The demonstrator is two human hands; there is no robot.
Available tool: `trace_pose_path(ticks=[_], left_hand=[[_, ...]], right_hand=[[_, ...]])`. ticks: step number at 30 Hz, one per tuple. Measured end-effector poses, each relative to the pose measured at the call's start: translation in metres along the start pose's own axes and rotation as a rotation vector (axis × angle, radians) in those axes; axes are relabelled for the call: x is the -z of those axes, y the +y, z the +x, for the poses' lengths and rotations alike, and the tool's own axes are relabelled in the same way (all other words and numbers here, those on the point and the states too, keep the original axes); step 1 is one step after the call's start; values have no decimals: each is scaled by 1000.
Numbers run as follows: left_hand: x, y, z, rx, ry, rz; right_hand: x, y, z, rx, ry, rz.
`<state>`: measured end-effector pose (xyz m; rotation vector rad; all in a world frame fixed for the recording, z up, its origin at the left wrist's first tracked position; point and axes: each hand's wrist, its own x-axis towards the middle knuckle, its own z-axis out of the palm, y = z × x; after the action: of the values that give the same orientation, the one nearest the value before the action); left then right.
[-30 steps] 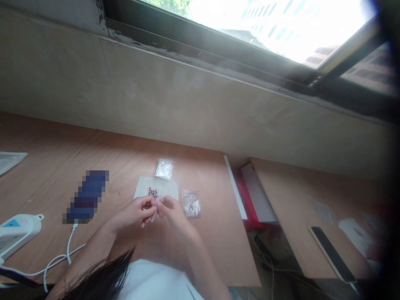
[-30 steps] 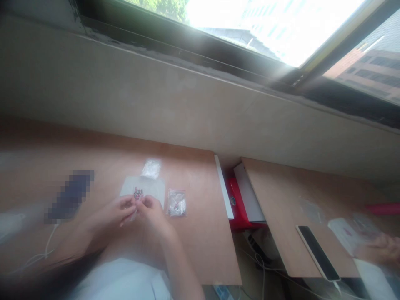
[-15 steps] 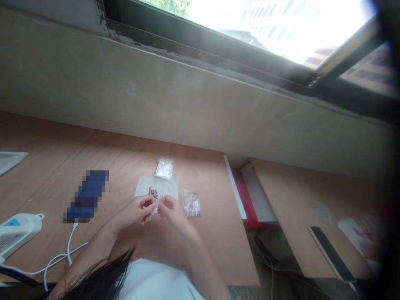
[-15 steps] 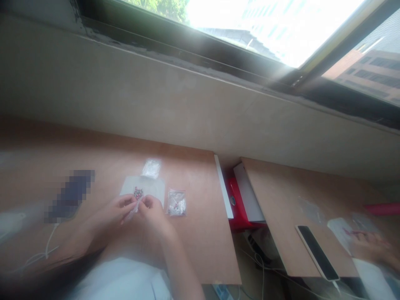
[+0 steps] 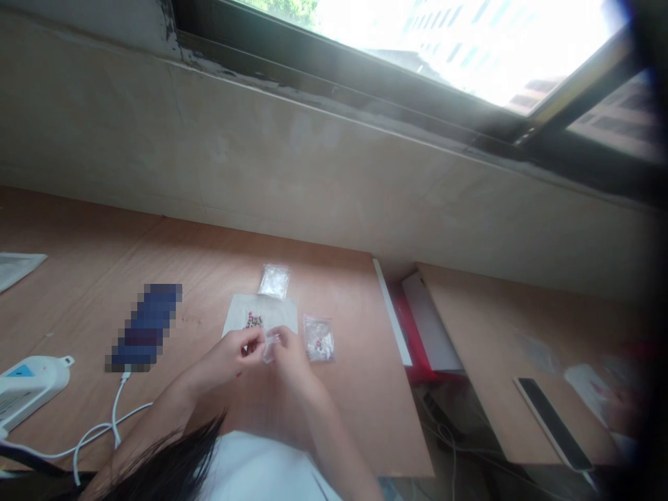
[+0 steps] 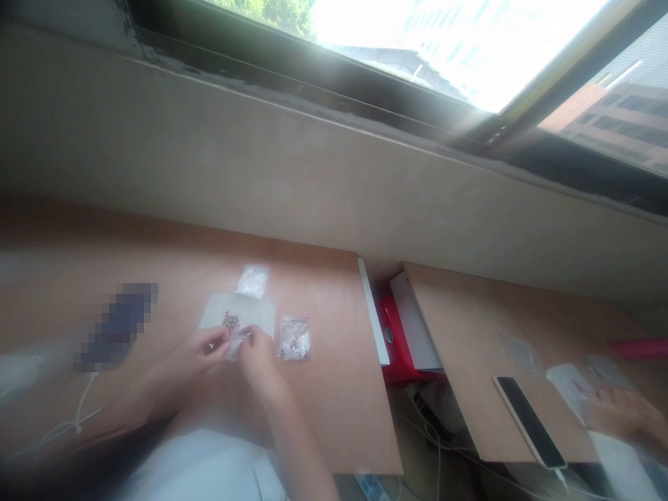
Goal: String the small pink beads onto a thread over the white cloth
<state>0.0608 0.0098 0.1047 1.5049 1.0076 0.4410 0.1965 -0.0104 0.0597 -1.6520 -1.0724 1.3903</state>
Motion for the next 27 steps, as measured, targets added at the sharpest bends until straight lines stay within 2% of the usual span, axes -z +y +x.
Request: trace_pose_path(ticks=[2,4,8,10,12,18,22,27], left_hand=[[4,-2,-1,10,-6,-10],[9,-10,-1,31,13,-46],[17,-29,-6,121,15,-164],[18,-37,-13,166,-22,-224],[19,-45,-19,214,-25,-254],[32,-81,-25,261,164,-253],[42,-98,-23,359,261,-282],[45,-100,-21,370,326,-259]], right_hand=[[3,1,3,-24,42,64],[7,-2,2,-44,21,163],[7,-12,-3,-16,-168,304],[2,-13,-3,-21,-276,330],[-7,-10,0,-64,-317,332],[-30,12,13,-86,-133,342],[-33,21,18,-109,-225,348],[-34,22,22,-127,-309,372]])
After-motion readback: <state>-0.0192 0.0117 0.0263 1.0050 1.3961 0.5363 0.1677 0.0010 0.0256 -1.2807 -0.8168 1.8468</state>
